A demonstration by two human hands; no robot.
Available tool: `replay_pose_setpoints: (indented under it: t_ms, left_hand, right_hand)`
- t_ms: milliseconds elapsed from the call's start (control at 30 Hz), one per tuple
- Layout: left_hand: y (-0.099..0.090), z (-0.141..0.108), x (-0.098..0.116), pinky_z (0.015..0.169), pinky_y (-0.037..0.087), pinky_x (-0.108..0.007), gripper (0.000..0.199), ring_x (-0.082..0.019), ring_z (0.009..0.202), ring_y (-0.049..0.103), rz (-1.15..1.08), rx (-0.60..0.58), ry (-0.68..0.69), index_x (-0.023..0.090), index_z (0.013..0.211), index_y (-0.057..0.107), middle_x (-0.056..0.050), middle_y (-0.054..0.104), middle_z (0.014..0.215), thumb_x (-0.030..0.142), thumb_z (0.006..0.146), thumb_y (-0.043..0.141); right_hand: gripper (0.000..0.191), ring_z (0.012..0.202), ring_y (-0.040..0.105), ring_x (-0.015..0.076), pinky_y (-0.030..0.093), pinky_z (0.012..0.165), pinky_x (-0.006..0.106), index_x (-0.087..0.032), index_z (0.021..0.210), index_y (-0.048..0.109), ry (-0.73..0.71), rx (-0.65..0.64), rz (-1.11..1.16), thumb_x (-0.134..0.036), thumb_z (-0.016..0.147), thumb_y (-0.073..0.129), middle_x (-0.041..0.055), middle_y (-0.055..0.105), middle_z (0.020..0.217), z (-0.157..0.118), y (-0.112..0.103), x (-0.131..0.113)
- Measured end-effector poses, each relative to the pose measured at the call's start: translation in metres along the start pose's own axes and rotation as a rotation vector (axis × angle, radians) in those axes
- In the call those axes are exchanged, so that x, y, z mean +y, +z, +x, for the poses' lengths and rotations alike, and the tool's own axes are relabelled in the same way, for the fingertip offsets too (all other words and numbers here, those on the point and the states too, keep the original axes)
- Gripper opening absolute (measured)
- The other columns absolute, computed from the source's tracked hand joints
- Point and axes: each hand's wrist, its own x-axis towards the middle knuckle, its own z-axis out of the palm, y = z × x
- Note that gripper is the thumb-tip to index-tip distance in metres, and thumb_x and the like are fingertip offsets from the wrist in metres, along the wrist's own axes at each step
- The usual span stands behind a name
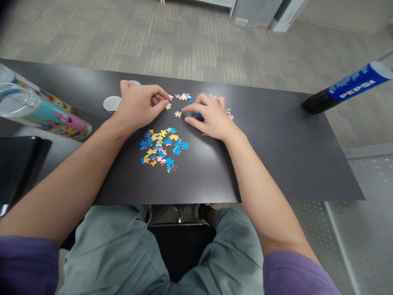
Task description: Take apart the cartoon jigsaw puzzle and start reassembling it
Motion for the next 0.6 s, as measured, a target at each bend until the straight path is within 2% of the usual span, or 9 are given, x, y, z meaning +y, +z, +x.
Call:
replay_pose_setpoints:
  t_ms: [167, 333, 400, 500, 600]
  left_hand:
    - [-0.001, 0.001, -0.001, 0.136, 0.037, -0.078, 0.019, -0.036, 0.12, 0.08, 0.017, 0.004, 0.073, 0.038, 0.119, 0.088, -0.002, 0.095, 0.124, 0.048, 0.113, 0.073]
    - [0.0, -0.001, -0.001, 0.139, 0.038, -0.077, 0.014, -0.038, 0.123, 0.082, 0.007, -0.043, 0.22, 0.04, 0.108, 0.089, -0.001, 0.093, 0.114, 0.052, 0.108, 0.082]
    - [-0.001, -0.002, 0.001, 0.139, 0.039, -0.079, 0.015, -0.04, 0.122, 0.084, 0.006, -0.024, 0.207, 0.04, 0.108, 0.09, -0.002, 0.094, 0.113, 0.051, 0.11, 0.08]
    - [-0.006, -0.004, 0.006, 0.139, 0.04, -0.08, 0.026, -0.039, 0.122, 0.084, 0.044, 0.001, 0.122, 0.039, 0.12, 0.091, -0.005, 0.095, 0.123, 0.048, 0.118, 0.067]
    - [-0.011, -0.004, 0.007, 0.138, 0.041, -0.08, 0.028, -0.038, 0.123, 0.083, 0.085, -0.002, 0.053, 0.038, 0.122, 0.091, -0.005, 0.095, 0.126, 0.046, 0.118, 0.065]
  right_hand:
    - [0.046, 0.137, 0.069, 0.0466, 0.043, 0.125, 0.072, -0.039, 0.163, 0.09, 0.017, 0.031, -0.038, -0.058, 0.13, 0.066, 0.016, 0.078, 0.146, 0.004, 0.01, -0.014]
    - [0.035, 0.134, 0.067, 0.0427, 0.04, 0.125, 0.068, -0.041, 0.148, 0.096, 0.01, 0.032, -0.025, -0.055, 0.128, 0.07, 0.0123, 0.076, 0.141, 0.005, 0.014, -0.014]
    - [0.032, 0.133, 0.067, 0.0423, 0.04, 0.125, 0.067, -0.039, 0.143, 0.095, 0.019, 0.038, -0.011, -0.056, 0.126, 0.074, 0.0116, 0.076, 0.14, 0.005, 0.013, -0.014]
    - [0.032, 0.134, 0.068, 0.0435, 0.041, 0.124, 0.067, -0.037, 0.143, 0.093, 0.048, 0.038, 0.0, -0.057, 0.124, 0.076, 0.0125, 0.078, 0.14, 0.005, 0.012, -0.015]
    - [0.028, 0.134, 0.07, 0.044, 0.042, 0.124, 0.066, -0.036, 0.135, 0.092, 0.073, 0.042, 0.026, -0.054, 0.123, 0.075, 0.0125, 0.079, 0.138, 0.006, 0.011, -0.017]
